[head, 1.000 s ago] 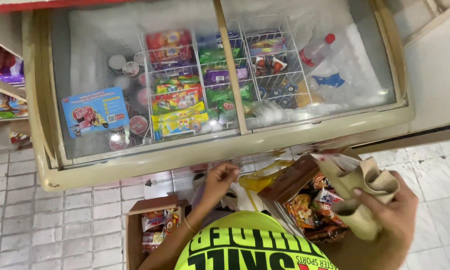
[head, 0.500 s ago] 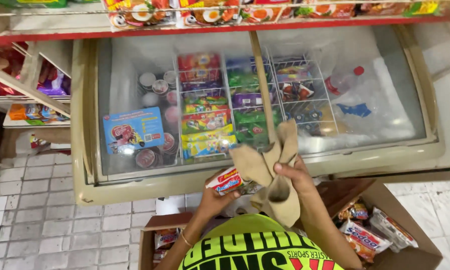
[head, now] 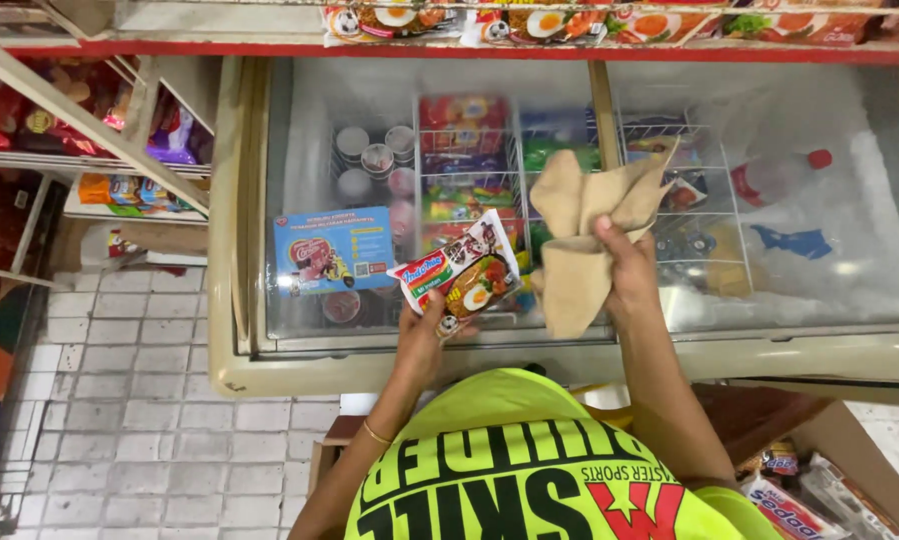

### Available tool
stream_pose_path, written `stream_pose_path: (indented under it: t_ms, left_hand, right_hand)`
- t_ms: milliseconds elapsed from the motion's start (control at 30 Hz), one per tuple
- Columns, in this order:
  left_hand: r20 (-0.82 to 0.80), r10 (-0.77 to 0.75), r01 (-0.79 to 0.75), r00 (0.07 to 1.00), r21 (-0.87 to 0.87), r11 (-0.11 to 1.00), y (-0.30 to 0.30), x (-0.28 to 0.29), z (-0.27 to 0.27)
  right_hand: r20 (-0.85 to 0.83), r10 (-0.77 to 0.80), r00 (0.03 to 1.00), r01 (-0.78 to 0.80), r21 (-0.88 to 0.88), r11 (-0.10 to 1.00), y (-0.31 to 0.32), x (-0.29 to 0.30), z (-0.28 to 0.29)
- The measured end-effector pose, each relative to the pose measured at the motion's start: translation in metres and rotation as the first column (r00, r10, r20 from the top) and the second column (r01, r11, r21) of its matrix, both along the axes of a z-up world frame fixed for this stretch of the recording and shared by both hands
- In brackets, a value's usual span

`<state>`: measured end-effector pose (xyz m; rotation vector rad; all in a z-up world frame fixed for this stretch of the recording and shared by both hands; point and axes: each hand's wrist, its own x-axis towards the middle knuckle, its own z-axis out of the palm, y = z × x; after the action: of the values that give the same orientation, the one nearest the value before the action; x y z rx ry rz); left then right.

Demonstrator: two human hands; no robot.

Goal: Restocking shelves with instant noodle packages after wiping them with a cloth.

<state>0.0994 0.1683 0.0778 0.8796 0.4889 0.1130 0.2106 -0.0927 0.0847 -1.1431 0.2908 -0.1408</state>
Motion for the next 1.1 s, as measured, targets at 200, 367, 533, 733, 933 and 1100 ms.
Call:
stream_pose_path:
  t_ms: [200, 367, 533, 733, 933, 1100]
  left_hand:
    - [-0.036, 0.008, -0.008, 0.999, -0.006, 1.0, -0.004, 0.061, -0.012]
    - [-0.009, -0.062, 0.062, 0.998, 0.094, 0.994, 0.034, 0.1, -0.056]
    - [-0.018, -0.034, 0.034, 0.999, 0.018, 0.999, 0.053, 0.102, -0.021]
    - [0.353, -0.198, -0.172, 0.914, 0.782, 0.6, 0.054, 0.13, 0.001]
    - [0.321, -0.648, -0.533, 0.691, 0.832, -0.157, 0.057, 0.13, -0.034]
    - [0.439, -0.527, -0.622, 0.728, 0.746, -0.237, 0.049, 0.116, -0.061]
  right_hand:
    - [-0.083, 0.832, 0.549, -0.141, -0.99, -0.005, 0.094, -0.016, 0.069]
    - [-0.322, 0.561, 0.762, -0.349, -0.935, -0.062, 0.048, 0.046, -0.003]
    - [-0.433, 0.299, 0.85, -0.441, -0.896, -0.046, 0.008, 0.044, -0.021]
    - [-0.298, 0.088, 0.951, -0.3, -0.954, 0.009, 0.023, 0.017, -0.011]
    - [-0.38, 0.213, 0.9, -0.336, -0.917, -0.215, 0.01, -0.012, -0.01]
    - [-0.137, 0.032, 0.99, -0.139, -0.915, 0.379, -0.017, 0.018, -0.022]
